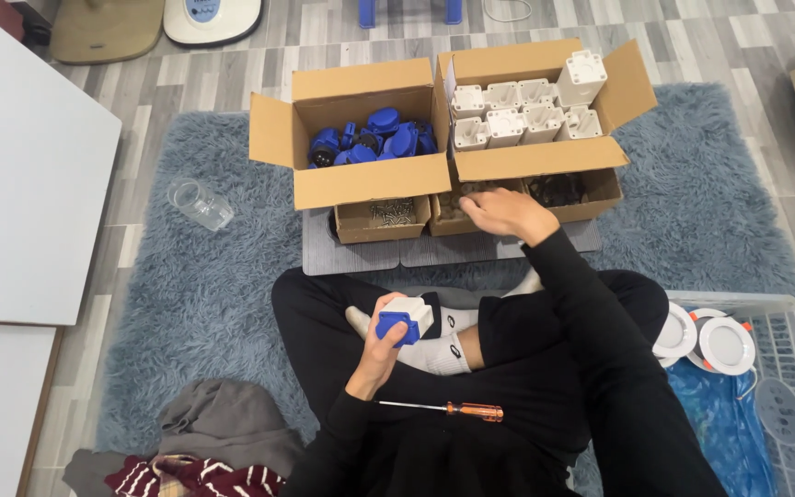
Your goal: Assembling electrical switch components by picking up bases and covers from boxes and snapping them together, occasionally using a screwdriver.
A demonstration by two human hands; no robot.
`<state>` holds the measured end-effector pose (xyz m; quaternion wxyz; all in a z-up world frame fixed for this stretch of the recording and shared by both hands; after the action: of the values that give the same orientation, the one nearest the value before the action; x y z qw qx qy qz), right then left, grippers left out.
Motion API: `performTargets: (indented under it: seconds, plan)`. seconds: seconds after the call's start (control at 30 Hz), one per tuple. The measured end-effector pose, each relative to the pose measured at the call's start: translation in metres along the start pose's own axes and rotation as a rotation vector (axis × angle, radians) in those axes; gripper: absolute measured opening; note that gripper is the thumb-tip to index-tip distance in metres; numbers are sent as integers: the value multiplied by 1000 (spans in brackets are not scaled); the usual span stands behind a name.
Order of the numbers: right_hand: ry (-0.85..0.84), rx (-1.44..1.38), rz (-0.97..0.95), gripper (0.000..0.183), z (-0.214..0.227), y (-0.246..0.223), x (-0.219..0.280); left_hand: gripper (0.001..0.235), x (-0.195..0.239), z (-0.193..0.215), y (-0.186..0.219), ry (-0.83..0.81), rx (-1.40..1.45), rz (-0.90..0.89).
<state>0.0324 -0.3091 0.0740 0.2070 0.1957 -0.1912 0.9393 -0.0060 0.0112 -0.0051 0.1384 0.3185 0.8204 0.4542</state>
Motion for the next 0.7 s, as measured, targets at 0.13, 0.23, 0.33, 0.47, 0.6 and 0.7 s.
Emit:
performTargets:
  seconds: [0.13, 0.23, 0.33, 0.47, 0.6, 0.7]
  plan:
    - [-54, 36, -18, 85, -2, -3, -28, 66, -1, 2, -7, 27, -4, 10]
    - [-90, -18, 9, 81, -12, 1, -51, 66, -2, 5, -13, 23, 0, 35]
    - [-62, -7, -5, 77, -7, -4, -54, 64, -4, 7, -19, 32, 42, 46]
    - [-23, -17, 18, 74, 25, -35, -16, 66, -4, 7, -24, -18, 36, 43]
    - [64, 69, 79, 66, 36, -48, -14, 66, -5, 6, -31, -47, 32, 57]
    - [-8, 44, 84, 71, 24, -40, -24, 64, -4, 3, -26, -37, 59, 79]
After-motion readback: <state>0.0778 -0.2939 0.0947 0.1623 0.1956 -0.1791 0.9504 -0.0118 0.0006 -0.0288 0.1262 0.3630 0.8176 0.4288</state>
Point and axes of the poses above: each hand's wrist, its own x-axis away from the middle knuckle, its own z-axis out of the back of the hand, y = z × x, the point moved 6 cm from there along -x, towards the middle knuckle, and after that the axes turned 4 degrees about -z, right-handed, at the moved point
